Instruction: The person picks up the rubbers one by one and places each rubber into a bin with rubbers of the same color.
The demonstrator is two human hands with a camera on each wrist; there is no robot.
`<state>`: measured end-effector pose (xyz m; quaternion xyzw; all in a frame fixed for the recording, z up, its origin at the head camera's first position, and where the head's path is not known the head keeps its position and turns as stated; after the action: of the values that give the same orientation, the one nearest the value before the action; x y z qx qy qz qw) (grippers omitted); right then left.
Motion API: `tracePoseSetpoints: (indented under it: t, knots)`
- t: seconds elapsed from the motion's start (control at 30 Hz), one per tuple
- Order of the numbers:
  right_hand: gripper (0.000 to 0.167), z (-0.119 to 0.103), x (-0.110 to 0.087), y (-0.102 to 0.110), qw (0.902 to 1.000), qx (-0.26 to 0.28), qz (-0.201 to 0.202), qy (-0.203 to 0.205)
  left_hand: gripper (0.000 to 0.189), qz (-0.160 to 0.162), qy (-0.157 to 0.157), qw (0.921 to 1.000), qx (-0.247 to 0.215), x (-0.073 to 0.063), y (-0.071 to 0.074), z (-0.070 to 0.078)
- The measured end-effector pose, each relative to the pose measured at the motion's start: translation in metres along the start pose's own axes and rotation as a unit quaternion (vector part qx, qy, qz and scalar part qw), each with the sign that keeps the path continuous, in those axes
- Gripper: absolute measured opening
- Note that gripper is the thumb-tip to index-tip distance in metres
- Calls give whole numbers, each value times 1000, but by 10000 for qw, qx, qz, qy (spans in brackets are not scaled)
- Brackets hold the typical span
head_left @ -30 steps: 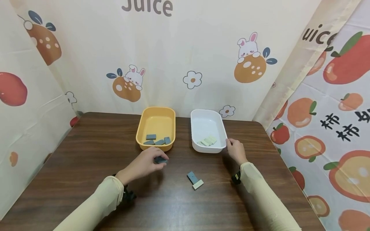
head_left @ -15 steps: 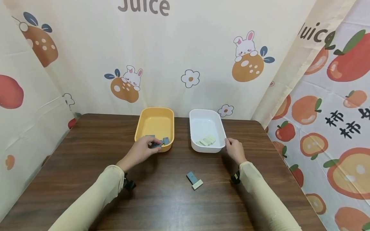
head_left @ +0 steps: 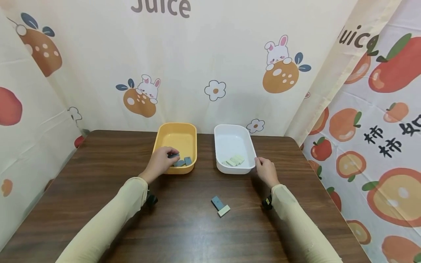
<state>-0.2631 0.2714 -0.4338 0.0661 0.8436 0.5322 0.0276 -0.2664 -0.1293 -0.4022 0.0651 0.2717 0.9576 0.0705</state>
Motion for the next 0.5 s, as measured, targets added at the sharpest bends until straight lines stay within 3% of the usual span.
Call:
tracePoseSetpoints:
  t: [0.3, 0.5]
  knots:
    - [42, -1, -1, 0, 10000, 43, 36, -29, 25, 93, 50, 9989, 448, 24, -3, -12]
    - [42, 1, 0, -2, 9999, 43, -50, -94, 24, -72, 189, 9980, 595, 41, -8, -22]
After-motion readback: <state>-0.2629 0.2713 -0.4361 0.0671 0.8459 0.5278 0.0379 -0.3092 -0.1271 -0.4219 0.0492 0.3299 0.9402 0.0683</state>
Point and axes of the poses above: each hand's wrist, its own x-axis towards the middle knuckle, its own y-axis out of the back of the hand, z = x × y, the point moved 5 cm from there along x, towards the middle knuckle, and after that the axes turned 13 degrees about -x, right-handed, at the moved point
